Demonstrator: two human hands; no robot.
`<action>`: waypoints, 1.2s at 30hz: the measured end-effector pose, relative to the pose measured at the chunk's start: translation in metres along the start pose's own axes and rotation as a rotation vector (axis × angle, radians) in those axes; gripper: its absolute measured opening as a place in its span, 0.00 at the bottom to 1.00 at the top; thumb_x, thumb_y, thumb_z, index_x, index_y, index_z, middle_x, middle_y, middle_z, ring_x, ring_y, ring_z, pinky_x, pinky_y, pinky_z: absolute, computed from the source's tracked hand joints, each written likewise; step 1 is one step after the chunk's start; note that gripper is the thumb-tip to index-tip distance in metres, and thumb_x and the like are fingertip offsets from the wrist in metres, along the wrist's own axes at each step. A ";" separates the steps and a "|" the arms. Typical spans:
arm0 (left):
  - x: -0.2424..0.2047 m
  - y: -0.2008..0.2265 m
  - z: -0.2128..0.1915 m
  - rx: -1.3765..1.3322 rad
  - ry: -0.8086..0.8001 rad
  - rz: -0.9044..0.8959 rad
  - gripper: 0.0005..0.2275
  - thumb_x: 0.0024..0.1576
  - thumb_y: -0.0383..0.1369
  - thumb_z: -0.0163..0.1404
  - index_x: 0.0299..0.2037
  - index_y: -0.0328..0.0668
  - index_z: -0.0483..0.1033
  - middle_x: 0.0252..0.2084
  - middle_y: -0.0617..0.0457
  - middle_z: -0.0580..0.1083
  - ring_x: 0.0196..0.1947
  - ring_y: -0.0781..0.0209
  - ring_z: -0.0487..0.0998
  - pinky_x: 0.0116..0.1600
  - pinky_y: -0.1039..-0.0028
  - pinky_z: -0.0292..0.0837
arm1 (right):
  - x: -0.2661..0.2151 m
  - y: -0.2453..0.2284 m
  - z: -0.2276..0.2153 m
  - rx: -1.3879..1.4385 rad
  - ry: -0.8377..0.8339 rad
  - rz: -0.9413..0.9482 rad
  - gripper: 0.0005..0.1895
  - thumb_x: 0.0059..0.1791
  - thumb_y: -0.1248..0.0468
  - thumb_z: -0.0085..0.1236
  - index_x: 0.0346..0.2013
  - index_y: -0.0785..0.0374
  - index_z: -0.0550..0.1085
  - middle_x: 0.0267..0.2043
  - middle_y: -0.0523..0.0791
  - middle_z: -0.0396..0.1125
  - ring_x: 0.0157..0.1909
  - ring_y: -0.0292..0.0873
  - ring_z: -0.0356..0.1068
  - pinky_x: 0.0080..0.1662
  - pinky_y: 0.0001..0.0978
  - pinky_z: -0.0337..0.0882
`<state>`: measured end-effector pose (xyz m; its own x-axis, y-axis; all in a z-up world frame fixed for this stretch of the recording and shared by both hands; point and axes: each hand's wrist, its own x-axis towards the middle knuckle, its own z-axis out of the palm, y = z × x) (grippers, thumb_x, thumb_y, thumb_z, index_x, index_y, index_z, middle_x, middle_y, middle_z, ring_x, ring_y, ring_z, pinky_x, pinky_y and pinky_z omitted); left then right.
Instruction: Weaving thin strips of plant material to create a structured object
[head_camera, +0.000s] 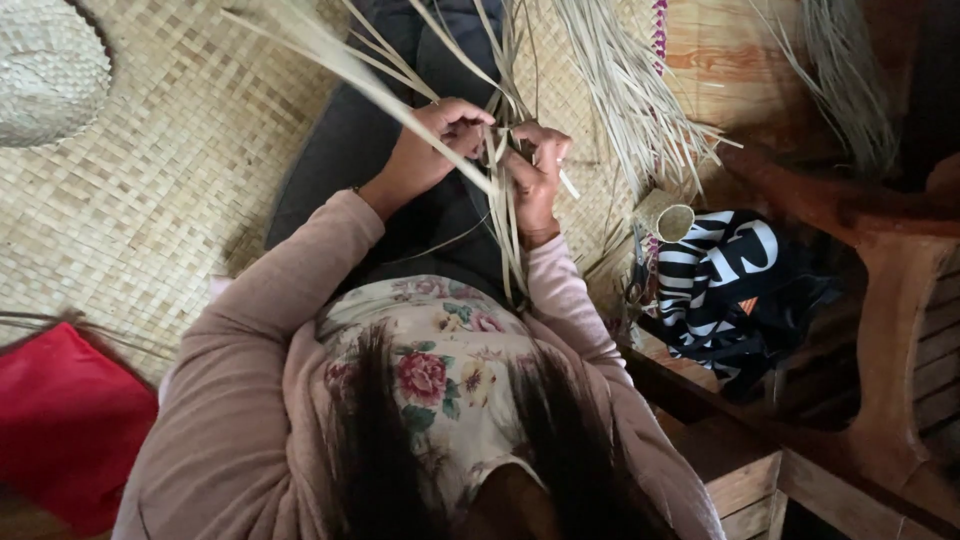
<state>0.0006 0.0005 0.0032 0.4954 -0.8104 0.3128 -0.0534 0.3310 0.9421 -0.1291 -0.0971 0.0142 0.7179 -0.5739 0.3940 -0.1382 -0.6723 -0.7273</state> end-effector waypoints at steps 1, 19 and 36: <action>0.001 -0.001 0.001 -0.001 -0.003 0.000 0.05 0.53 0.22 0.45 0.38 0.30 0.68 0.28 0.50 0.70 0.25 0.67 0.69 0.30 0.82 0.65 | 0.000 -0.001 -0.001 -0.001 0.002 0.002 0.10 0.39 0.69 0.51 0.34 0.66 0.67 0.40 0.45 0.58 0.45 0.43 0.51 0.50 0.30 0.50; 0.006 0.001 0.008 0.215 0.083 0.047 0.08 0.41 0.15 0.45 0.31 0.29 0.71 0.25 0.49 0.66 0.18 0.62 0.64 0.24 0.77 0.59 | 0.016 -0.035 -0.008 -0.057 -0.016 -0.183 0.10 0.36 0.75 0.54 0.32 0.69 0.72 0.37 0.46 0.58 0.40 0.43 0.57 0.43 0.30 0.60; 0.006 0.003 0.012 0.396 0.086 0.167 0.05 0.45 0.18 0.46 0.31 0.32 0.65 0.28 0.46 0.62 0.22 0.51 0.62 0.30 0.69 0.58 | 0.014 -0.010 -0.019 -0.243 -0.064 -0.350 0.07 0.40 0.74 0.56 0.32 0.64 0.73 0.36 0.44 0.66 0.38 0.40 0.65 0.41 0.28 0.70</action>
<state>-0.0072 -0.0090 0.0097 0.5213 -0.7125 0.4697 -0.4589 0.2300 0.8582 -0.1308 -0.1073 0.0375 0.7899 -0.2668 0.5522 -0.0301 -0.9161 -0.3997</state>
